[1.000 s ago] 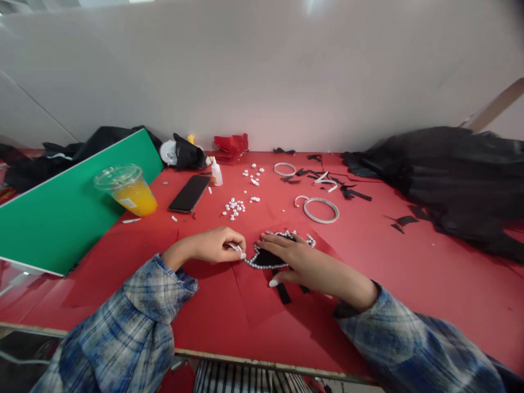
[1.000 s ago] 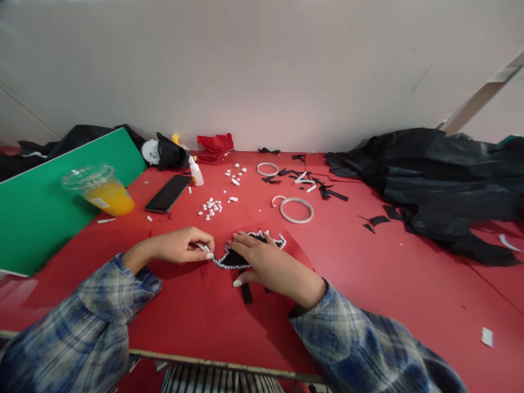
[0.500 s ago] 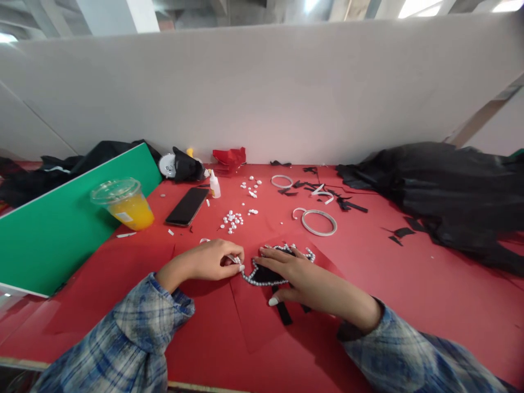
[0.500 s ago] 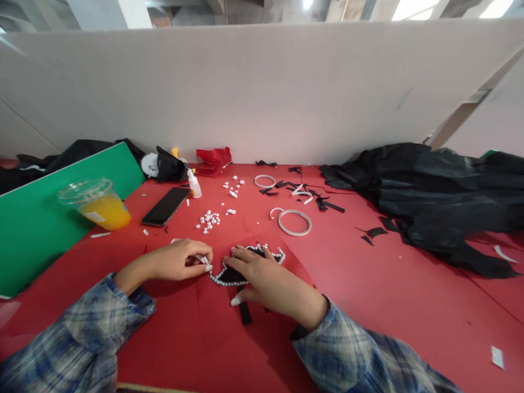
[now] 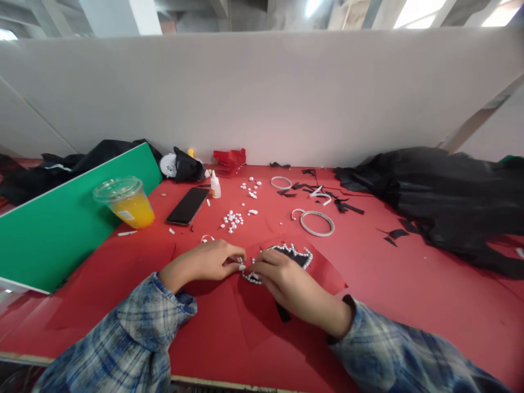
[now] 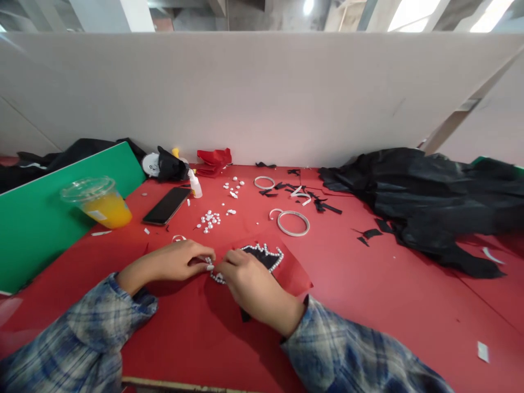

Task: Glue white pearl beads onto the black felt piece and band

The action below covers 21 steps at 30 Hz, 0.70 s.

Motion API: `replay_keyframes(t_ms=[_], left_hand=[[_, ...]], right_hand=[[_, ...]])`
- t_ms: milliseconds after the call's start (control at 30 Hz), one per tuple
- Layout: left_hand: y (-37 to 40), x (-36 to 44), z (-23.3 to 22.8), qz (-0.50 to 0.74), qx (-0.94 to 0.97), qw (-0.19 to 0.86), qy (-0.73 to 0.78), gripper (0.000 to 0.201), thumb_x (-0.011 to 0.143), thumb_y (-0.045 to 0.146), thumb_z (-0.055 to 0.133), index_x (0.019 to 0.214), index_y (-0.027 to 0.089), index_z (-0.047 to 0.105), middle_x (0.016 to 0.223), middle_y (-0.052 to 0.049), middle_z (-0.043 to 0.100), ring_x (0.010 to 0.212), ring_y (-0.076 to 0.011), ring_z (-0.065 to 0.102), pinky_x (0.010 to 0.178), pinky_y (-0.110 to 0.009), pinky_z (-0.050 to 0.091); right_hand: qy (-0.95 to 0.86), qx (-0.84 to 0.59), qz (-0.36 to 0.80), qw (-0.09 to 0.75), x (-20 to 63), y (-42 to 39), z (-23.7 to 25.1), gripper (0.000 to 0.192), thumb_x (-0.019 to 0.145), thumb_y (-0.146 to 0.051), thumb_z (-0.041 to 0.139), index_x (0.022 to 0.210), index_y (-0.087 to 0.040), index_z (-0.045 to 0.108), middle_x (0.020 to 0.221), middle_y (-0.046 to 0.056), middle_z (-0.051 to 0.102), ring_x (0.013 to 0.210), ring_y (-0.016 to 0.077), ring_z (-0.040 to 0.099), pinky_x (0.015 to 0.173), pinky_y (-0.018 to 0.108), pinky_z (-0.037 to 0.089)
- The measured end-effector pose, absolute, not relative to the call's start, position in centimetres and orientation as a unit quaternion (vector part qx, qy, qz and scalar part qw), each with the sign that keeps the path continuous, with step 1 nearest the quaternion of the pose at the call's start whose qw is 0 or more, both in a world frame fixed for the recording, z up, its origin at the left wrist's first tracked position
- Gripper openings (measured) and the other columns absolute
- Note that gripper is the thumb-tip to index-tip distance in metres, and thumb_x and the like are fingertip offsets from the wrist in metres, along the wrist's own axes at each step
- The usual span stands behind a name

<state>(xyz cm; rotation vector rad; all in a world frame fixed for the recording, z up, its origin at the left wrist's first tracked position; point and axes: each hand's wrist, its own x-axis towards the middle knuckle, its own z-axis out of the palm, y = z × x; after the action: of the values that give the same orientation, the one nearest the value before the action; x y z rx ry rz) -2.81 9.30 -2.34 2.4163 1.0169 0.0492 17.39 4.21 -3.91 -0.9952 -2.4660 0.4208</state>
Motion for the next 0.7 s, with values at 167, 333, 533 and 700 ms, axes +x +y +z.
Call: replay_keyframes(t_ms=[167, 333, 533, 700], left_hand=[[9.2, -2.7, -2.3, 0.019, 0.893, 0.24, 0.379, 0.014, 0.083, 0.027, 0.046, 0.078, 0.02, 0.058, 0.067, -0.001, 0.06, 0.058, -0.0136, 0.052, 0.051, -0.023, 0.026], [9.0, -2.7, -2.0, 0.013, 0.893, 0.237, 0.382, 0.014, 0.083, 0.024, 0.045, 0.079, 0.021, 0.059, 0.071, -0.002, 0.063, 0.061, -0.015, 0.054, 0.051, -0.023, 0.026], [9.1, -2.8, -2.1, 0.015, 0.899, 0.232, 0.371, 0.016, 0.082, 0.019, 0.043, 0.081, 0.021, 0.059, 0.075, -0.003, 0.064, 0.067, -0.0164, 0.057, 0.053, -0.024, 0.028], [9.0, -2.8, -2.0, 0.024, 0.9, 0.229, 0.37, 0.015, 0.081, 0.02, 0.044, 0.08, 0.022, 0.059, 0.069, -0.001, 0.061, 0.06, -0.0149, 0.052, 0.05, -0.024, 0.026]], right_hand=[[-0.901, -0.351, 0.118, 0.225, 16.4, 4.0, -5.1, 0.027, 0.088, -0.008, 0.041, 0.092, -0.016, 0.066, 0.086, 0.008, 0.061, 0.075, 0.0158, 0.056, 0.068, 0.028, 0.047], [-0.9, -0.349, 0.112, 0.235, 16.1, 4.1, -5.6, 0.029, 0.087, -0.005, 0.04, 0.092, -0.015, 0.066, 0.086, 0.008, 0.062, 0.077, 0.0168, 0.057, 0.07, 0.029, 0.048], [-0.886, -0.368, 0.122, 0.253, 15.2, 4.3, -6.0, 0.031, 0.086, -0.003, 0.037, 0.089, -0.014, 0.065, 0.085, 0.008, 0.062, 0.076, 0.0164, 0.058, 0.07, 0.029, 0.05], [-0.887, -0.371, 0.088, 0.262, 15.1, 4.1, -6.5, 0.031, 0.085, -0.001, 0.036, 0.089, -0.014, 0.064, 0.084, 0.008, 0.062, 0.077, 0.017, 0.056, 0.071, 0.031, 0.05]])
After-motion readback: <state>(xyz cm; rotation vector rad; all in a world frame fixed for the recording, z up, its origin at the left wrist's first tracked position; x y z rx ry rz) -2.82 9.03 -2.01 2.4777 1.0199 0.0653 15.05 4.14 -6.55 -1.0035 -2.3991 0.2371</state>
